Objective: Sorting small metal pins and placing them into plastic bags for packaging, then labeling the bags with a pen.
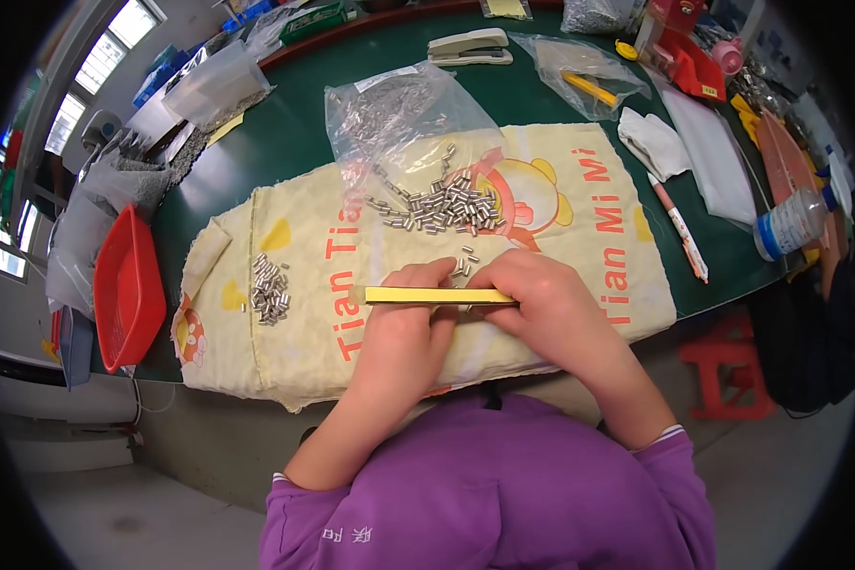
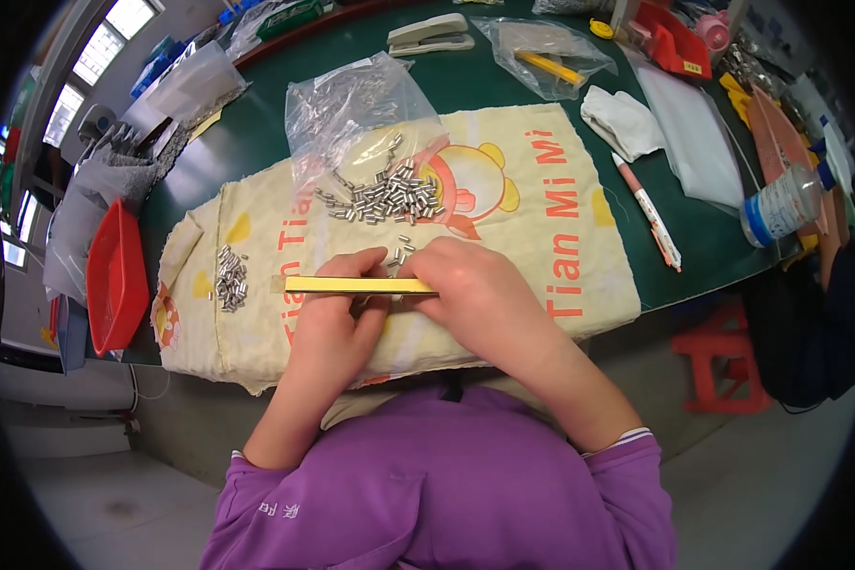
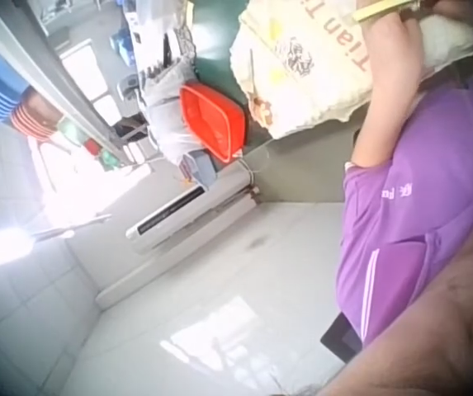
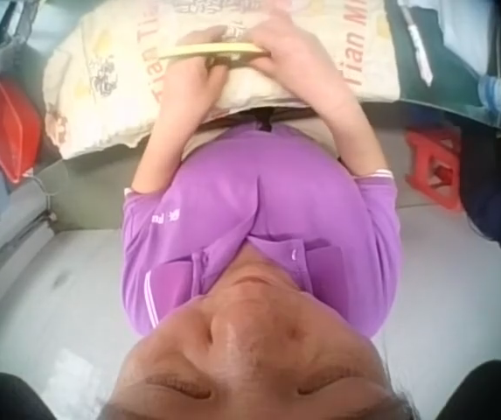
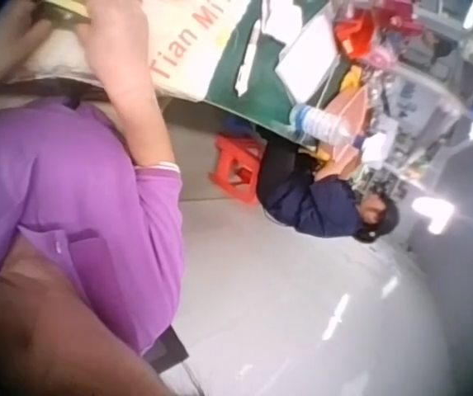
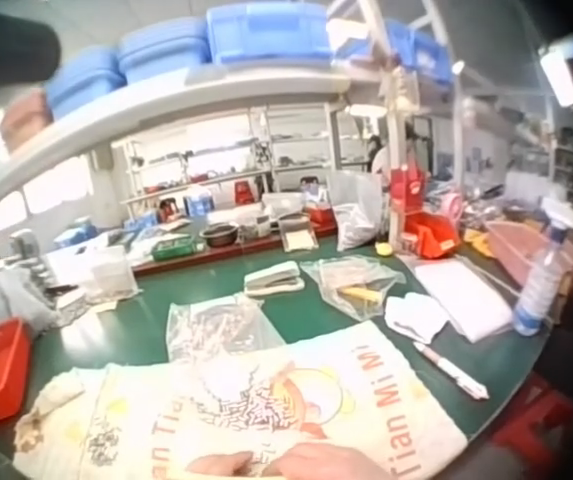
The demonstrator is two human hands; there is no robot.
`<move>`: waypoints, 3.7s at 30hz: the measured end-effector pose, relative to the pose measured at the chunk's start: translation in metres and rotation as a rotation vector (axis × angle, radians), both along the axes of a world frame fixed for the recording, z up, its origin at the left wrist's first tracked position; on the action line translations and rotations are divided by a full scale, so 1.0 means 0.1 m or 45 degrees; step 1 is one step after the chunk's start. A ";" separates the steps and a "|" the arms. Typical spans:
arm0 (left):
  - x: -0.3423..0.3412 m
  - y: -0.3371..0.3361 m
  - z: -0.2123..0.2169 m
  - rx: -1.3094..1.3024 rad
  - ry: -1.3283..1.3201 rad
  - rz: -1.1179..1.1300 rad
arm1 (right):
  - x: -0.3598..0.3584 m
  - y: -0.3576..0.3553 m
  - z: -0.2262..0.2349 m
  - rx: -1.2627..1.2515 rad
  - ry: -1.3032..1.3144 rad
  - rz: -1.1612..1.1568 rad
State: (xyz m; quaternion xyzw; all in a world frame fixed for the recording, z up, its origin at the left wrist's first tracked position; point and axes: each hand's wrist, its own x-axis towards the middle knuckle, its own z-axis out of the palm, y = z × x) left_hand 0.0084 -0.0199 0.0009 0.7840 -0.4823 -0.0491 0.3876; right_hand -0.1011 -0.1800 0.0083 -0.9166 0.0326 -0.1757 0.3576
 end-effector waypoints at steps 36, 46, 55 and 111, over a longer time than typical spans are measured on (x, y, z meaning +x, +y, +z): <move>0.04 -0.04 -0.03 -0.089 0.156 0.052 | -0.11 0.02 0.04 -0.089 0.029 -0.052; 0.06 -0.03 -0.02 -0.010 -0.143 0.104 | -0.08 0.12 0.20 0.712 0.071 -0.307; 0.02 0.00 0.02 -0.028 -0.015 -0.004 | 0.02 0.22 -0.09 1.216 -0.156 0.041; 0.14 -0.21 -0.30 -0.345 -0.152 0.076 | 0.15 -0.06 0.09 0.065 0.132 -0.161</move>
